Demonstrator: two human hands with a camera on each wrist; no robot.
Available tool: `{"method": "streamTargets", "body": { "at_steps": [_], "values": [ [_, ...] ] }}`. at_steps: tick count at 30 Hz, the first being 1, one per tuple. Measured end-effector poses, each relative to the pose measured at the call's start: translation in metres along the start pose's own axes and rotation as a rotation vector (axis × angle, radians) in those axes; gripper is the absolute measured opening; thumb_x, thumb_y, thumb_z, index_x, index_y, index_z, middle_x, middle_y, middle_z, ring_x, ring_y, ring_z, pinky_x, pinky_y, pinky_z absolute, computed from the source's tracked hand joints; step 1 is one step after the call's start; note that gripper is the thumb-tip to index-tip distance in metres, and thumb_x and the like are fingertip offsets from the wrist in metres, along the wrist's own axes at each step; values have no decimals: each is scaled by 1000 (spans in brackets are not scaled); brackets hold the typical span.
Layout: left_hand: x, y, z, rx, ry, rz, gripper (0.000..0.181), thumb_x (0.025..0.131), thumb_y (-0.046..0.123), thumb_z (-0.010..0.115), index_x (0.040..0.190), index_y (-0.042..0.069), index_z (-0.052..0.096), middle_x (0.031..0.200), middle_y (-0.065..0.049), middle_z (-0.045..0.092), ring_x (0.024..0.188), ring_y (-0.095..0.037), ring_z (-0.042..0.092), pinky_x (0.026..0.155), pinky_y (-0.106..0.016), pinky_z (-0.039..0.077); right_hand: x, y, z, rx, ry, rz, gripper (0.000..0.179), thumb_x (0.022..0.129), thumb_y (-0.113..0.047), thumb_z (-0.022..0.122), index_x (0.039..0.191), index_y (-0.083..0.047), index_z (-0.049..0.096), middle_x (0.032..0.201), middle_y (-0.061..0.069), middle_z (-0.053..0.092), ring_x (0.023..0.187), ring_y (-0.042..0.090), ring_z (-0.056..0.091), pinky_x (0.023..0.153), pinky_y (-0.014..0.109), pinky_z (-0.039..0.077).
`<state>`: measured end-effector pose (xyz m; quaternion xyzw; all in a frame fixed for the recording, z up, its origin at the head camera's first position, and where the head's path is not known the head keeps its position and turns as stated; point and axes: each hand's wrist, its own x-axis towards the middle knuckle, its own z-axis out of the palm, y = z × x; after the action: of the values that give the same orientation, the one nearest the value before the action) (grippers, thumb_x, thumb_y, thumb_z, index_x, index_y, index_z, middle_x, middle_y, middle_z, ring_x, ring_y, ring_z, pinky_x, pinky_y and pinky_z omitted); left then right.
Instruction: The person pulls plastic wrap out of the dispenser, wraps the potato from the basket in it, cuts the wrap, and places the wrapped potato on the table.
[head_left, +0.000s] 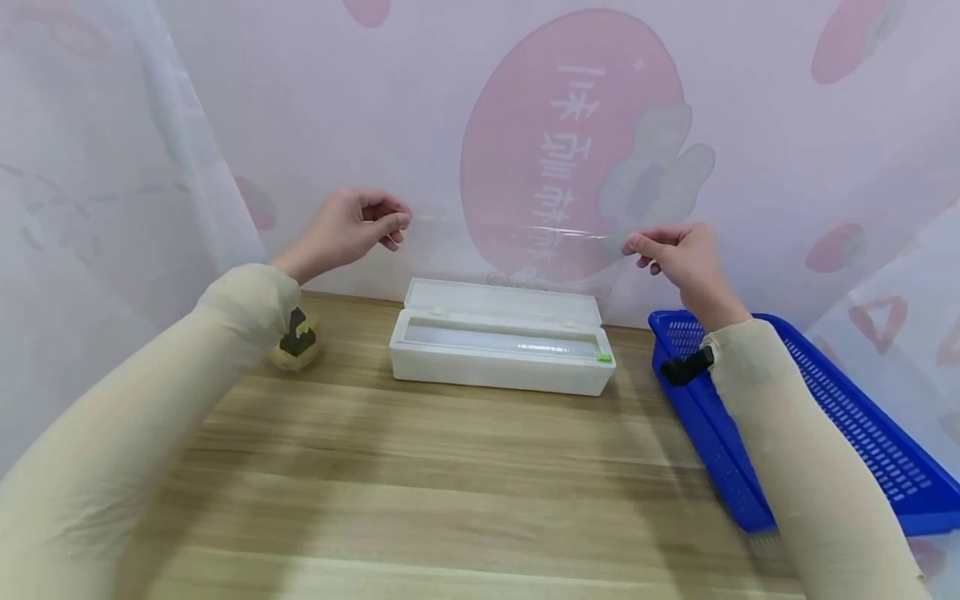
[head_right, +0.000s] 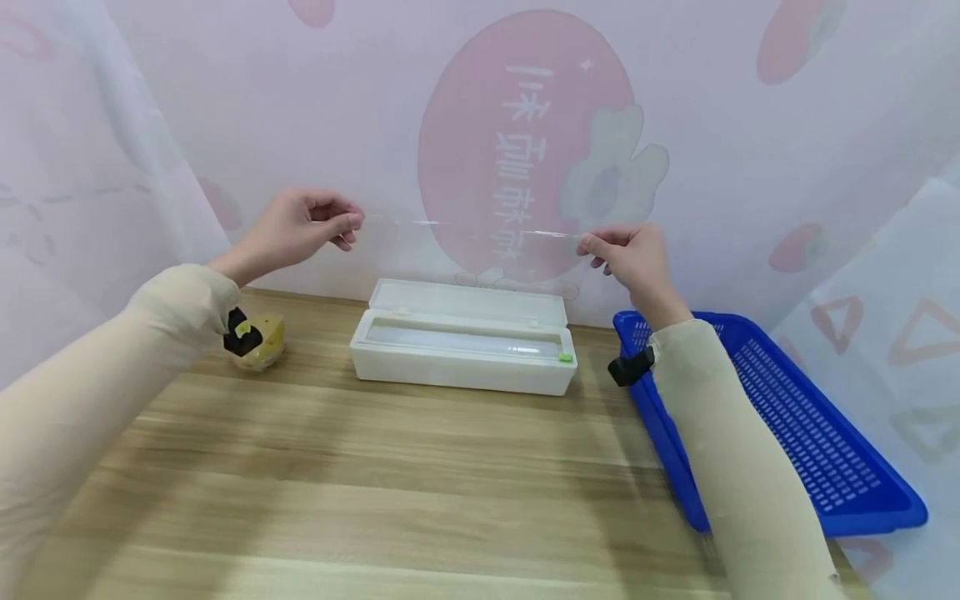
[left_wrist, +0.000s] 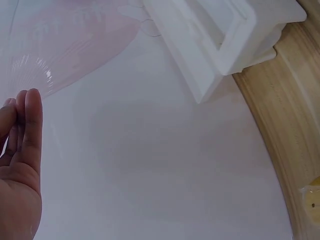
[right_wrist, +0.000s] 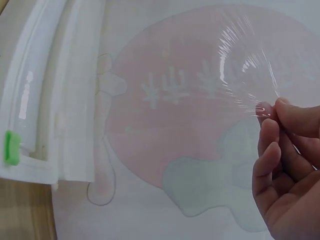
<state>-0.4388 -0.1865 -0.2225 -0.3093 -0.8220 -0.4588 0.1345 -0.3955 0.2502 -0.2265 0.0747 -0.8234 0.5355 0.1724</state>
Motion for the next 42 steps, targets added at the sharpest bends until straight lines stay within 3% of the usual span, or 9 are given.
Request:
{"method": "streamTargets", "body": {
  "at_steps": [4,8,12,18,32,37,42],
  "values": [
    [4,7,-5,-14,13,-27,19,96,12,65,103,-5,68,87,-20,67,72,-21,68,68,-31,57,4,-9,-3,61,11,31,21,87,-28,77,96,-9,79,82,2,73,71,17,60,61,22,51],
    [8,13,-11,-30,22,-42,22,97,15,65,106,-4,68,88,-16,67,75,-20,66,69,-31,57,9,-18,-6,151,19,54,22,84,-25,79,95,-6,79,80,3,73,67,16,58,58,20,50],
    [12,20,-17,-46,30,-46,23,96,18,66,107,-2,68,90,-13,67,77,-21,65,69,-30,56,13,-28,-10,220,28,78,25,81,-25,82,94,-4,78,80,5,73,66,17,56,57,21,50],
    [19,29,-25,-91,50,-41,22,95,17,68,106,-2,69,89,-12,68,76,-19,65,68,-29,56,16,-42,-13,288,46,98,13,83,-18,81,88,-7,79,80,6,73,64,17,54,55,21,49],
    [33,45,-44,-146,103,-30,21,93,17,69,105,0,70,90,-9,69,71,-17,64,66,-25,55,26,-70,-17,455,61,21,17,80,-12,83,91,0,78,80,10,71,61,19,49,50,21,43],
    [31,53,-46,-167,130,-24,23,92,18,70,106,0,71,93,-10,69,72,-18,62,63,-24,54,19,-79,-17,511,68,22,22,78,-12,84,94,2,77,80,12,71,60,19,49,49,21,43],
    [14,64,-41,-215,135,-10,27,92,21,71,107,0,70,95,-13,68,71,-20,58,60,-23,53,-2,-81,-19,612,47,29,26,79,-10,83,97,6,74,83,13,68,59,19,49,48,22,42]
  ]
}}
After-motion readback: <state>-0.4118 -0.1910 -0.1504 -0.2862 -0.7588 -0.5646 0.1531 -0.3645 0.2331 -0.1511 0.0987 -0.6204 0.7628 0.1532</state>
